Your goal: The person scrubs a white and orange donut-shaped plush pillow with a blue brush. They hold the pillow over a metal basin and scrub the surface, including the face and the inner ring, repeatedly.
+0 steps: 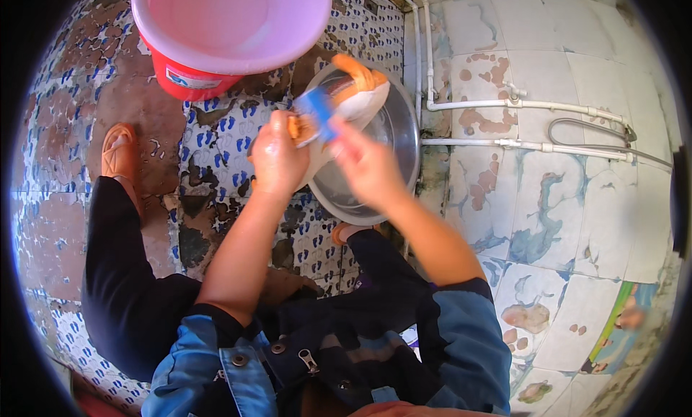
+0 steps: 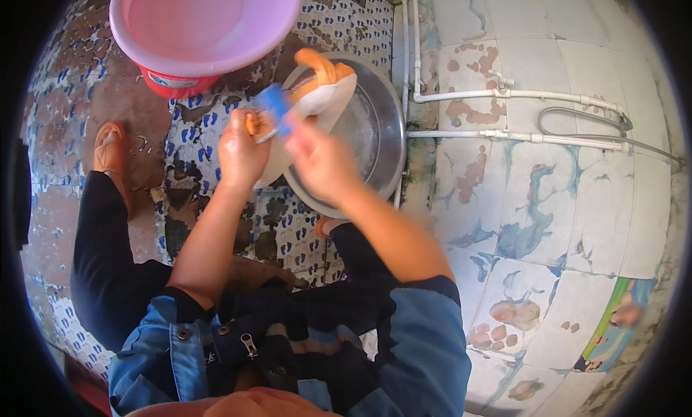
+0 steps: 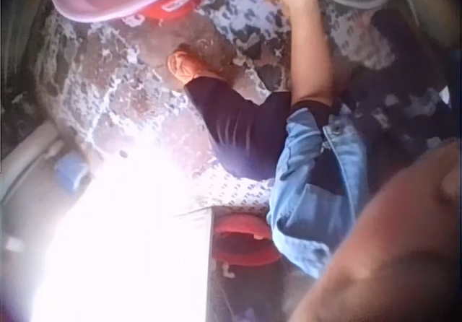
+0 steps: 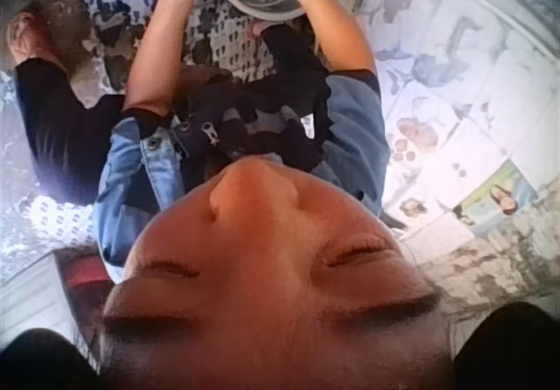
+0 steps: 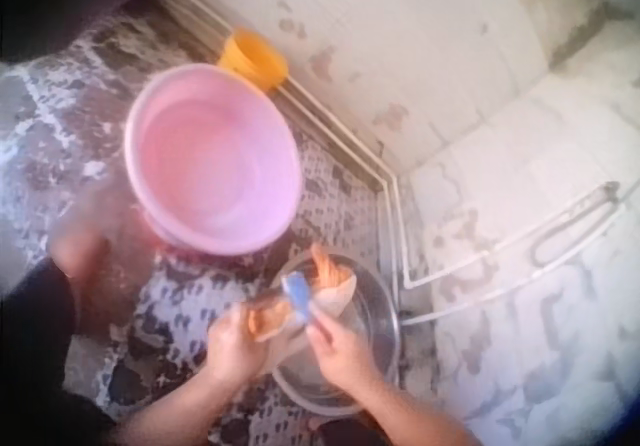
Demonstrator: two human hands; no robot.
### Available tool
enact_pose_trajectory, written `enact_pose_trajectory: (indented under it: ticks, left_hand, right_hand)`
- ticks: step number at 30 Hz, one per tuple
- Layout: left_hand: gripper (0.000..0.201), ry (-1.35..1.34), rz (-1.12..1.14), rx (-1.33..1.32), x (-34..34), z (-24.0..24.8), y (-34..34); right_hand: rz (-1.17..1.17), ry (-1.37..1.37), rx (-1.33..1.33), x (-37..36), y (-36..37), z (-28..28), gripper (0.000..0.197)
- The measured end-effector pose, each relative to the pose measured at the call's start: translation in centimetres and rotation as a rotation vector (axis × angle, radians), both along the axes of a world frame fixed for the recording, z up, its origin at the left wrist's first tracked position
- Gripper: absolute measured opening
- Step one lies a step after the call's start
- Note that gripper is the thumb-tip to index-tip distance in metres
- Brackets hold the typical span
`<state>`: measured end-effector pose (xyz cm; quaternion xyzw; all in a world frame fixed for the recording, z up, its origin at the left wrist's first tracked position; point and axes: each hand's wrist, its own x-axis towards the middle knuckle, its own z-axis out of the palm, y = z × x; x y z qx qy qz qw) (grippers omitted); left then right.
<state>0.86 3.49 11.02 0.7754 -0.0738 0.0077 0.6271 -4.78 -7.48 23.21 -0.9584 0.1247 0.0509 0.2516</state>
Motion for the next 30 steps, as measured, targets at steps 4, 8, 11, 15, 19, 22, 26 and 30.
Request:
enact_pose_trajectory:
  ticks: [4,8,11,15,19,22,26,30]
  left_hand:
    - [0.036,-0.035,-0.006,0.032,0.0,0.4,0.3]
    - [0.035,0.075,-0.016,0.044,0.3,-0.1,0.3]
    - [0.035,0.078,0.018,-0.012,0.0,0.1,0.4]
    - [0.035,-0.014,-0.014,0.002,-0.1,0.2,-0.2]
    - [0.035,0.073,0.032,-0.005,-0.1,0.3,0.7]
    - [0.035,-0.004,-0.004,0.000,-0.2,0.3,0.2]
    - [0.036,0.081,-0.025,0.024,0.0,0.2,0.0]
    - [0.033,0.041,-0.018,-0.005,-0.1,0.5,0.4]
  right_hand:
    - [-0.092,-0.060,-0.217,1.7,-3.9,-0.6,0.037]
    - [-0.006,-0.153,-0.034,0.3,-0.8,-1.1,0.039]
    - [0.157,-0.038,-0.094,-0.4,-0.5,-1.2,0.041]
    - [-0.200,-0.162,-0.145,1.9,-4.1,-1.6,0.039]
    - [0.068,0.017,-0.056,0.0,0.0,0.0,0.041]
    - [-0.123,-0.147,-0.069,2.2,-4.5,-0.2,0.040]
    - [-0.009,-0.142,0.041,-0.1,-0.7,-1.3,0.037]
    - [-0.102,-0.141,-0.045,1.6,-2.8,-0.6,0.036]
